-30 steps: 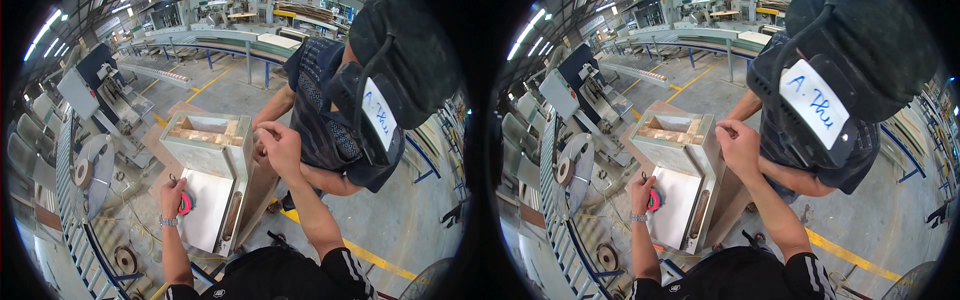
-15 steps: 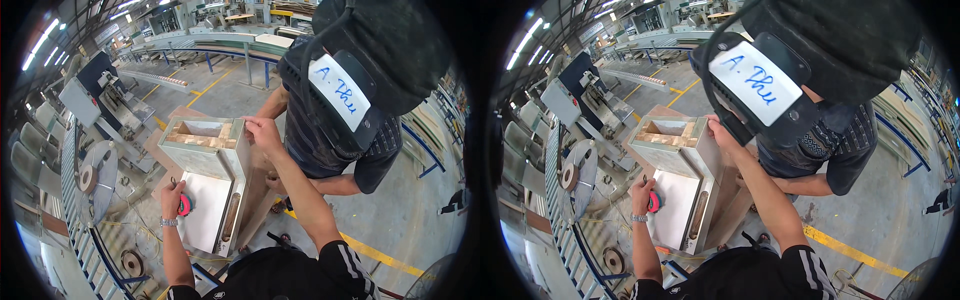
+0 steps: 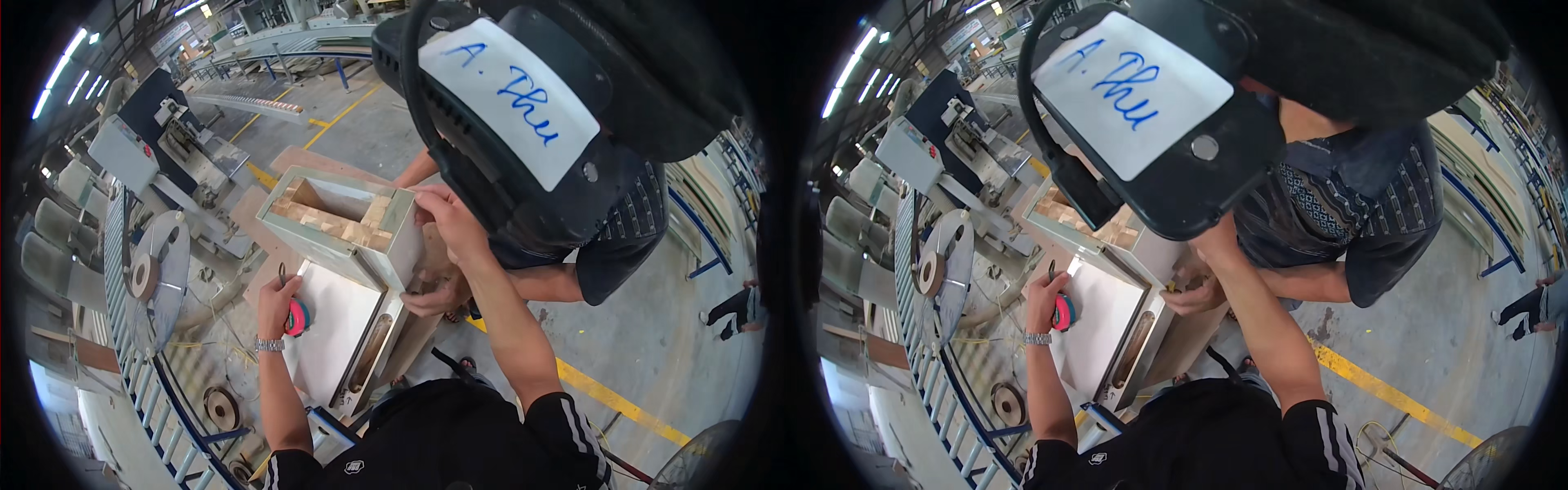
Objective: The person holds a wooden joint model alongside a coworker, touching its surfaces and edges by hand while pointing at its slots and joints.
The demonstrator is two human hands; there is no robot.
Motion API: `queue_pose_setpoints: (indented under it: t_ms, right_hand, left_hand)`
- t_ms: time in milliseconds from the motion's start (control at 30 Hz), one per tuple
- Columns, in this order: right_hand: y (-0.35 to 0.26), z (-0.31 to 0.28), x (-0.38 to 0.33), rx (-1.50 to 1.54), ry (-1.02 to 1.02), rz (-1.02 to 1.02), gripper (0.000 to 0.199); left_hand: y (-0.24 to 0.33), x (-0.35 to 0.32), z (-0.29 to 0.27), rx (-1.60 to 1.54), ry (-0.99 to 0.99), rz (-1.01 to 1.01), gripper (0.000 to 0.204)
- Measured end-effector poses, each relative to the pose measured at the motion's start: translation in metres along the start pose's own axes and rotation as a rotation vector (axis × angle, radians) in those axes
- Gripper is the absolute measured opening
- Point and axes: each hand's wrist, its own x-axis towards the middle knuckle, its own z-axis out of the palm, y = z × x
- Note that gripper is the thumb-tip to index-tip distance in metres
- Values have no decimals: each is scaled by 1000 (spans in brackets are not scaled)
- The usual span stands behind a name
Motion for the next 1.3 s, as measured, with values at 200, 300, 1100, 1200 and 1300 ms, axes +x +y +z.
queue_pose_setpoints:
  t_ms: [200, 300, 1100, 1200, 1300]
  right_hand:
    - [-50, 22, 6, -208, -123, 12, 21]
    - [-70, 26, 8, -257, -190, -80, 25]
    - [51, -108, -238, -373, -111, 416, 23]
    - [53, -98, -252, -442, -110, 530, 22]
    - [50, -85, -253, -359, -171, 479, 22]
  left_hand:
    - [-6, 1, -5, -17, 8, -9, 35]
    - [-7, 1, -6, -26, 0, -20, 35]
    - [9, -19, 2, 92, 38, 84, 41]
    - [-6, -3, 3, 84, 9, 26, 42]
    - [-2, -10, 1, 88, 32, 25, 42]
